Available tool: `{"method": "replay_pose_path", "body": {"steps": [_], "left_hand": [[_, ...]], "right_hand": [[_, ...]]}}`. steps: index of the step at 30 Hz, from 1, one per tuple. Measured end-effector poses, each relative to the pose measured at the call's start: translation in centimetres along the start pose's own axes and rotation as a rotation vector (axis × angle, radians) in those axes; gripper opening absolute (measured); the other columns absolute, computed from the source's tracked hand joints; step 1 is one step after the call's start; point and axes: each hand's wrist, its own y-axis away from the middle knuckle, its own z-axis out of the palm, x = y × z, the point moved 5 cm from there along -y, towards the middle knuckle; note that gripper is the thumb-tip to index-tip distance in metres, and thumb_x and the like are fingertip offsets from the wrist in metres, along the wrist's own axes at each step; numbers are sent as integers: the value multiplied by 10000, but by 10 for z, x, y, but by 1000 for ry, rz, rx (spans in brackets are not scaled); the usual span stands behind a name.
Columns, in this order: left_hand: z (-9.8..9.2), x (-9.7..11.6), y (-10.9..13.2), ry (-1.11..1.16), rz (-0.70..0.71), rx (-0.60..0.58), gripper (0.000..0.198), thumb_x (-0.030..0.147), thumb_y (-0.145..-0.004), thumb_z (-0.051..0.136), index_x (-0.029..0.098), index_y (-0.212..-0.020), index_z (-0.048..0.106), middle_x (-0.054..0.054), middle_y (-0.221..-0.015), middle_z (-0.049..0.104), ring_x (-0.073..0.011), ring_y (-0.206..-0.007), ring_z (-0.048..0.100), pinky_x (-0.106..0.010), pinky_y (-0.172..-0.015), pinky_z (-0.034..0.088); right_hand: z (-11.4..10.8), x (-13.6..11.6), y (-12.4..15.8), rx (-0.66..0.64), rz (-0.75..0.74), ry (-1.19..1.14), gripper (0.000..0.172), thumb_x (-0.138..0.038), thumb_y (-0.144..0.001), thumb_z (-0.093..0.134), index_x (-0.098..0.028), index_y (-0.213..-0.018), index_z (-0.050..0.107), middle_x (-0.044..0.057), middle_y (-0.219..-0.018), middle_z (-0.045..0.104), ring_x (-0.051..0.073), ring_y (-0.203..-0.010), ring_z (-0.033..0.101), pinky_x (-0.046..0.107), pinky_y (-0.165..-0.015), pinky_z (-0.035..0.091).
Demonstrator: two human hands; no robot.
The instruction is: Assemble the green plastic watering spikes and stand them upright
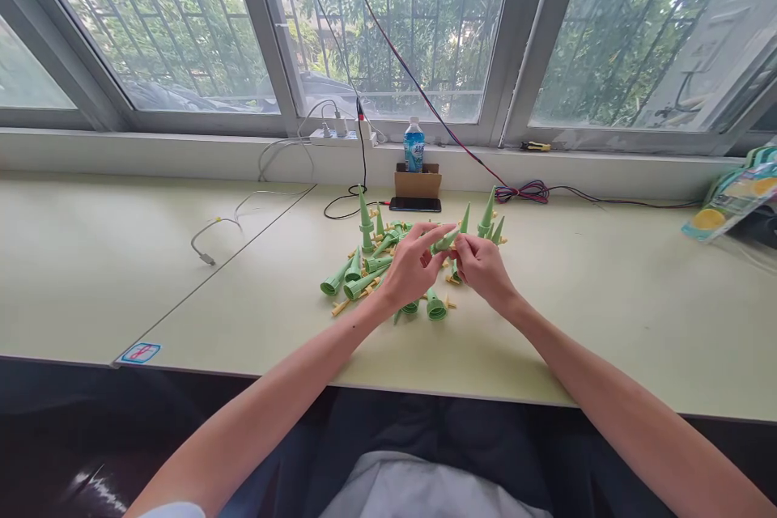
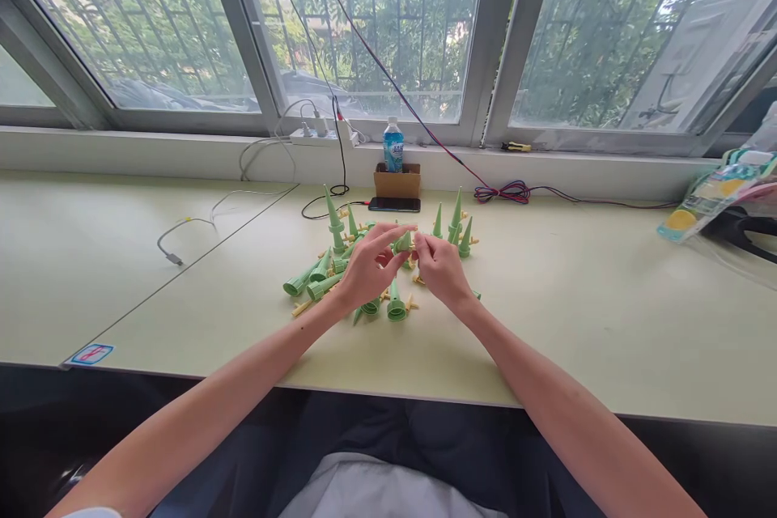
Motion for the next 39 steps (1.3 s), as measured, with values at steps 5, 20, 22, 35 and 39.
{"method": "replay_pose_path", "body": {"steps": [5,20,22,35,39], "left_hand": [[-3,-4,-1,126,-168,61,394,273,-874,609,241,-1255,513,-79,-1171,559,-13,-499,487,-202,-509,481],[4,-14,0,477,-468,-95,552,626,-869,522,150,-595,579,-9,-475,532,-91,-416,482,-224,-457,396],[4,-14,0,462,-466,-105,532,621,-870,525,155,-617,571,-3,-464,533,-92,-413,473,-228,-467,393],[0,-6,0,383,-363,-141,434,544,-838,622,164,-634,564,27,-510,497,-102,-449,509,-228,-451,375],[1,-5,0,402,-349,-122,386,508,-750,729,160,-669,583,26,-659,478,-84,-462,515,-223,-406,379]], "right_hand": [[-5,-4,0,69,-34,1,492,-599,-946,404,-212,-648,464,-29,-499,435,110,-432,400,255,-435,310],[-4,-21,8,2,-189,133,416,-485,-996,368,-211,-688,422,-35,-558,456,101,-489,388,248,-499,313],[-4,-21,8,-1,-181,123,406,-485,-994,374,-212,-700,433,-36,-559,454,101,-486,390,247,-493,311],[-4,-19,7,-13,-121,26,441,-539,-979,379,-221,-673,394,-46,-511,419,96,-436,373,244,-439,311],[-5,-14,6,-8,-90,-6,464,-565,-967,392,-220,-656,387,-45,-502,410,93,-428,358,247,-427,283]]}}
